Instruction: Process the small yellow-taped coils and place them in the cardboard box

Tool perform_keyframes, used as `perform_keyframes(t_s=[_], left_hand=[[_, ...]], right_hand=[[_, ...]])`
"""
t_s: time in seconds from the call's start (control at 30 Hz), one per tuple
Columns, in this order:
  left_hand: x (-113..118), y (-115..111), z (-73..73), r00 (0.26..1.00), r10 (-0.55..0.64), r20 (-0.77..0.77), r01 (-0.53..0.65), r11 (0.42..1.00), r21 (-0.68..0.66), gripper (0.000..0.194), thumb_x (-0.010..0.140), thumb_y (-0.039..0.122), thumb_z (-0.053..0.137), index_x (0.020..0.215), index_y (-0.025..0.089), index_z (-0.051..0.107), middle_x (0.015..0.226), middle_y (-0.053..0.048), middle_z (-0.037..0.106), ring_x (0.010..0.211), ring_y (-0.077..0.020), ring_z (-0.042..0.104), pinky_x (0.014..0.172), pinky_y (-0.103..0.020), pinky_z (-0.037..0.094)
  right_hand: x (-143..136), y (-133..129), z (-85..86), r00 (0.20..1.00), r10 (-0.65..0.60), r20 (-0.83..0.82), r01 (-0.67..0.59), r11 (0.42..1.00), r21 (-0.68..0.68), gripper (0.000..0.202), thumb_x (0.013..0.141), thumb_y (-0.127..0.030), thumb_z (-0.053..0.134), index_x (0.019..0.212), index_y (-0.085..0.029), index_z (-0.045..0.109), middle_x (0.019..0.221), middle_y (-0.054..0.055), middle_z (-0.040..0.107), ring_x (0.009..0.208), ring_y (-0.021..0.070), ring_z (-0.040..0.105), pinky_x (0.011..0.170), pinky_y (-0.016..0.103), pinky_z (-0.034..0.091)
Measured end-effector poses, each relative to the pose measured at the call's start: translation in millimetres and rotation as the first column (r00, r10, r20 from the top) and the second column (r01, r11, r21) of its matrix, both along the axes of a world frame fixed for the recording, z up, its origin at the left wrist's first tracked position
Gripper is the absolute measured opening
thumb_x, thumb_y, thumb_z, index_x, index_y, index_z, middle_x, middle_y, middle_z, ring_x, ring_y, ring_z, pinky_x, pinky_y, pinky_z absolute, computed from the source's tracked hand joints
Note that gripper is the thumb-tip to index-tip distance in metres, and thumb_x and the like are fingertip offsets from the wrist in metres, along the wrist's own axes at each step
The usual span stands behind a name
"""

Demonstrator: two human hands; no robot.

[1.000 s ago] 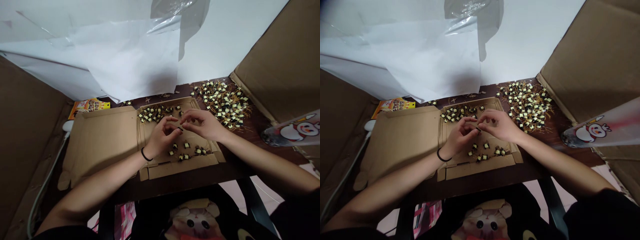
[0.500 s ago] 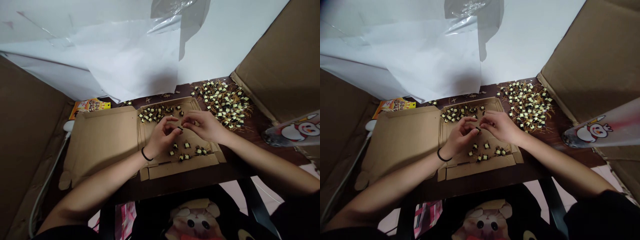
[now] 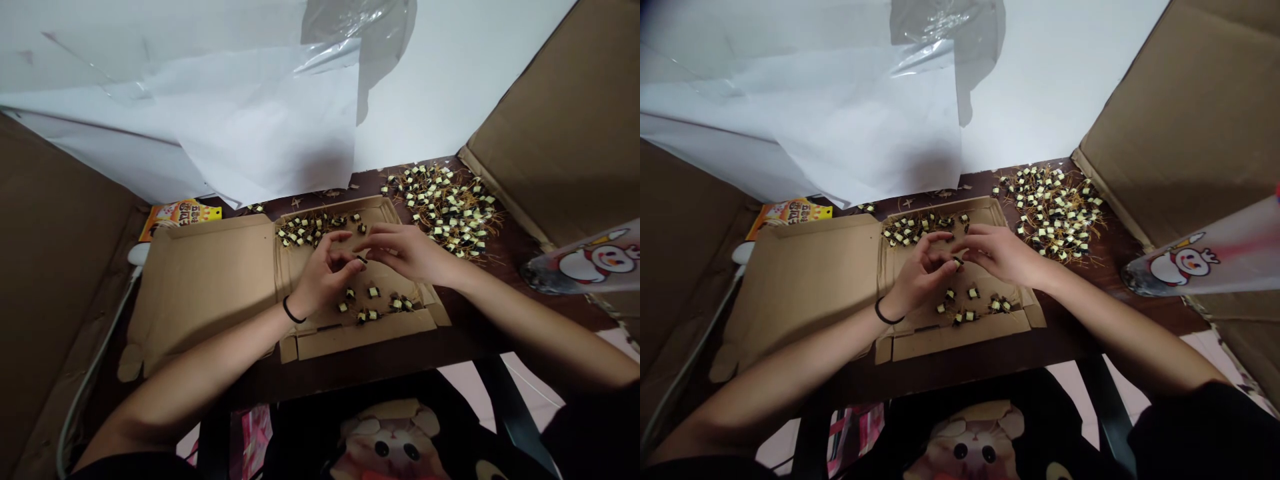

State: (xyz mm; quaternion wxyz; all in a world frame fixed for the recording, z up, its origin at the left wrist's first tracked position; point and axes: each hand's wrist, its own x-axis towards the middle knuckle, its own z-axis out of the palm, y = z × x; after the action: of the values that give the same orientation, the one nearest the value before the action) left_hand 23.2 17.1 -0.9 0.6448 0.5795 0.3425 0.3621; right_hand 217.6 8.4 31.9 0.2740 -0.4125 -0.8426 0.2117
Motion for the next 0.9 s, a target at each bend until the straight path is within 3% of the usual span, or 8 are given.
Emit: perform_keyframes(t_s=[0.13, 0.3, 0.5, 0.6, 0.73, 0.9], left_hand=[[0.2, 0.1, 0.4, 1.000, 0.027, 0.012, -0.028, 0.998, 0.056, 0.046, 0.078, 0.036, 0.067, 0.113, 0.016, 0.045, 0.074, 0.000, 0.063, 0.070, -0.0127, 0.061, 0.064, -0.025, 0.043], [0.1, -0.7, -0.3, 0.999, 0.051, -0.019, -0.049, 0.993, 0.106, 0.038, 0.080, 0.032, 0.064, 0.110, 0.015, 0.047, 0.074, 0.000, 0.063, 0.069, -0.0116, 0.058, 0.065, -0.024, 0.042], [0.6, -0.6, -2.1, 0.996, 0.026, -0.080, -0.016, 0.993, 0.121, 0.039, 0.078, 0.030, 0.066, 0.110, 0.017, 0.049, 0.071, 0.001, 0.063, 0.063, -0.0111, 0.056, 0.061, -0.024, 0.040], [0.5, -0.4, -0.3, 0.996, 0.034, -0.088, -0.024, 0.993, 0.116, 0.039, 0.076, 0.030, 0.067, 0.109, 0.017, 0.049, 0.069, 0.001, 0.062, 0.061, -0.0109, 0.055, 0.059, -0.024, 0.039], [-0.1, -0.7, 2.0, 0.995, 0.035, -0.093, -0.024, 0.993, 0.116, 0.038, 0.077, 0.029, 0.066, 0.109, 0.017, 0.049, 0.069, 0.001, 0.062, 0.062, -0.0108, 0.055, 0.061, -0.024, 0.040], [-1.1, -0.5, -0.4, 0.996, 0.019, -0.088, -0.009, 0.993, 0.120, 0.038, 0.079, 0.031, 0.065, 0.111, 0.016, 0.048, 0.073, 0.000, 0.063, 0.065, -0.0116, 0.056, 0.063, -0.025, 0.040]], right_hand=[[0.1, 2.2, -3.3, 1.000, -0.004, 0.011, 0.004, 1.000, 0.031, 0.019, 0.092, -0.027, 0.050, 0.086, -0.018, 0.066, 0.082, 0.004, 0.057, 0.074, 0.0142, 0.056, 0.065, 0.025, 0.041], [-2.5, 1.3, -4.5, 1.000, -0.022, 0.002, 0.022, 0.999, 0.035, 0.018, 0.092, -0.026, 0.050, 0.085, -0.018, 0.064, 0.083, 0.005, 0.057, 0.076, 0.0148, 0.056, 0.067, 0.026, 0.043], [-6.5, -1.6, -4.0, 0.998, -0.053, -0.030, 0.056, 0.991, 0.120, 0.017, 0.090, -0.026, 0.051, 0.078, -0.019, 0.061, 0.096, 0.008, 0.058, 0.093, 0.0210, 0.053, 0.081, 0.035, 0.042], [-7.2, -1.5, -4.0, 0.998, -0.046, -0.033, 0.046, 0.999, -0.017, 0.018, 0.090, -0.026, 0.049, 0.078, -0.018, 0.059, 0.084, 0.005, 0.058, 0.083, 0.0178, 0.053, 0.075, 0.031, 0.041], [-7.0, -0.4, -2.9, 0.994, -0.097, -0.056, 0.081, 0.968, -0.236, 0.022, 0.089, -0.031, 0.048, 0.078, -0.017, 0.060, 0.069, 0.000, 0.055, 0.063, 0.0118, 0.046, 0.059, 0.025, 0.033], [-6.7, 0.7, -0.9, 0.986, -0.138, -0.098, 0.093, 0.926, -0.366, 0.021, 0.083, -0.037, 0.057, 0.077, -0.017, 0.062, 0.062, -0.003, 0.050, 0.059, 0.0102, 0.042, 0.056, 0.024, 0.030]])
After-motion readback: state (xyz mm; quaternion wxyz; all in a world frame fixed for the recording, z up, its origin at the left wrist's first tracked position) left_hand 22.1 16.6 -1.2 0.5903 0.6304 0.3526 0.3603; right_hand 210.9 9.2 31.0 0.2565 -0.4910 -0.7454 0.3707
